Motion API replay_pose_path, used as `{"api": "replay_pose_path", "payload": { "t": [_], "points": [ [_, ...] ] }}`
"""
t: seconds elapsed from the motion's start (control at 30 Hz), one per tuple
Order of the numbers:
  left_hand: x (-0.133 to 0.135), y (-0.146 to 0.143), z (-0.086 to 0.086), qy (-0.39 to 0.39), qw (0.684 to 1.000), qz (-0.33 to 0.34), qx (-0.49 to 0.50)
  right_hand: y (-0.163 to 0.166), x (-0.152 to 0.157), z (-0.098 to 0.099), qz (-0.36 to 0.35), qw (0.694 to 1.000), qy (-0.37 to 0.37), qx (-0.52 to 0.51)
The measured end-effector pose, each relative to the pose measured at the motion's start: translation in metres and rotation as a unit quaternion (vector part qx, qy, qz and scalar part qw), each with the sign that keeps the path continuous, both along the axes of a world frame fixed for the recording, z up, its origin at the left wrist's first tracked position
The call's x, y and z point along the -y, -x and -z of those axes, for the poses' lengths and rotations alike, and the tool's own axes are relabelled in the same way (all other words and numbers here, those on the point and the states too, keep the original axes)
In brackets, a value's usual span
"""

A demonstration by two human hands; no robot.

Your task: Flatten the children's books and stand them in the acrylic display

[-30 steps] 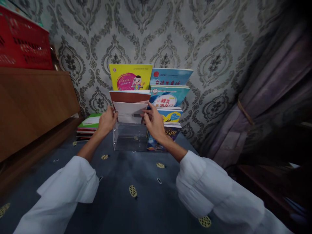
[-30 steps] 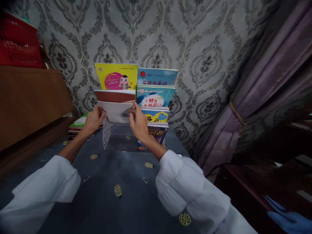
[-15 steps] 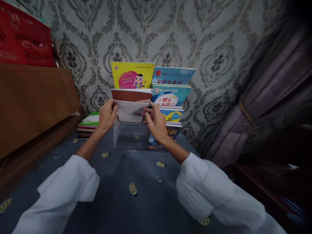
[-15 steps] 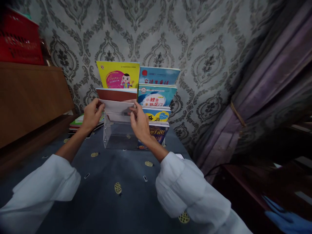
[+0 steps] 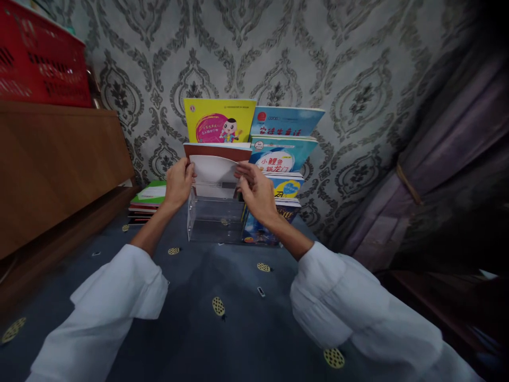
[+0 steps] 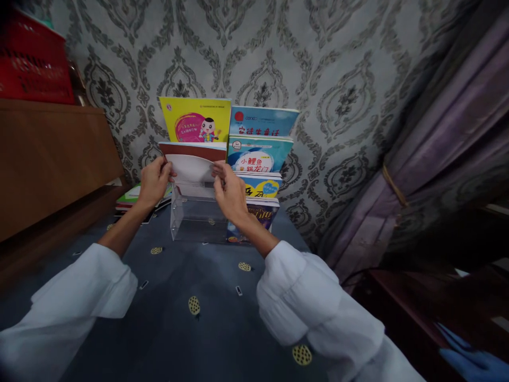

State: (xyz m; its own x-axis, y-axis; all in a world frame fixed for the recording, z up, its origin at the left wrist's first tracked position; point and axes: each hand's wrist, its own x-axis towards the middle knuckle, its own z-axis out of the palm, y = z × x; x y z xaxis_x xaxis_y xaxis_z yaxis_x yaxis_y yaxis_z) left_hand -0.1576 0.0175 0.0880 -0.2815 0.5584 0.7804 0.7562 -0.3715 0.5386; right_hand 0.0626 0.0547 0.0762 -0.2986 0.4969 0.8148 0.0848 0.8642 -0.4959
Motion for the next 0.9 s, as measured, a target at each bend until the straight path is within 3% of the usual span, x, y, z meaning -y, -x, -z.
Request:
{"api": "replay_pose_path", "payload": {
  "t": [0.4, 0.9],
  "points": [
    [-0.01, -0.002, 0.001, 0.0, 0.999, 0.022, 0.034, -0.006, -0.008, -0.015, 0.04, 0.999, -0.02, 0.005],
    [-0.005, -0.002, 0.0, 0.017, 1.0, -0.001, -0.006, -0.009, -0.009, -0.012, 0.036, 0.999, -0.024, 0.008]
  ]
}}
